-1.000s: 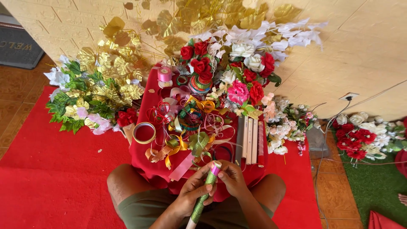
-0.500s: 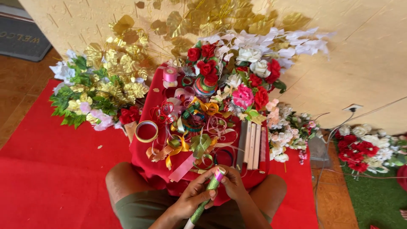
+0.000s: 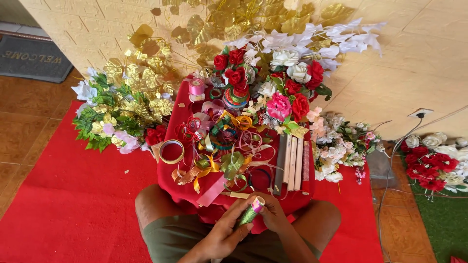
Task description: The person wraps a green glittery ribbon around a white cylindrical object, then switches to a pink ribbon and continues wrapping it around the same object. The hands adjust and smooth the ribbons as they are applied.
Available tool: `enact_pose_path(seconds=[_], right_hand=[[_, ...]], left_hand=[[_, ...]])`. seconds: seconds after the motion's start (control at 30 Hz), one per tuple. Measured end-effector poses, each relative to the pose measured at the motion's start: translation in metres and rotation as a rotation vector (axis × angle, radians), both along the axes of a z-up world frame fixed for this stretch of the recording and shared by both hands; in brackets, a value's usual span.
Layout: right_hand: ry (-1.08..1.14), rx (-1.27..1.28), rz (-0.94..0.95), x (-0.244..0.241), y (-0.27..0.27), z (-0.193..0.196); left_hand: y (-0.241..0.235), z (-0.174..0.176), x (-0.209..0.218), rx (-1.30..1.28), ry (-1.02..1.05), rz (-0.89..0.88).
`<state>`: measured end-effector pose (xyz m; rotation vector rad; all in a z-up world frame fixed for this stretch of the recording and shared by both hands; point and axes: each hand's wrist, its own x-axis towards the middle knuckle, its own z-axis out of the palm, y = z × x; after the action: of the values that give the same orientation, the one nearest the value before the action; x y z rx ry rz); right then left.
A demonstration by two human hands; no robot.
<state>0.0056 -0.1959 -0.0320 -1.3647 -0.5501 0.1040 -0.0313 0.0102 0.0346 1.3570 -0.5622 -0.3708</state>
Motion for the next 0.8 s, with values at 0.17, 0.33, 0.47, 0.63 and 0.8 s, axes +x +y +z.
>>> enact_pose_path(seconds=[0.17, 0.33, 0.47, 0.63, 0.8], right_hand=[[-0.029, 0.053, 0.001, -0.006, -0.006, -0.003], [-0.111, 0.019, -0.024, -0.009, -0.001, 0.017], [-0.059, 0.144, 0.010, -0.009, 0.004, 0.012], [-0.048, 0.274, 0.043, -0.008, 0.006, 0.032], [-0.146, 0.138, -0.015, -0.010, -0.001, 0.044]], left_hand=[[-0.010, -0.004, -0.005, -0.126, 0.012, -0.042], [-0.014, -0.007, -0.005, -0.435, 0.533, -0.193], [-0.016, 0.004, -0.005, -0.561, 0.580, -0.208], [-0.016, -0.003, -0.003, -0.572, 0.630, -0.183], [-0.018, -0.014, -0.002, -0.596, 0.702, -0.204]])
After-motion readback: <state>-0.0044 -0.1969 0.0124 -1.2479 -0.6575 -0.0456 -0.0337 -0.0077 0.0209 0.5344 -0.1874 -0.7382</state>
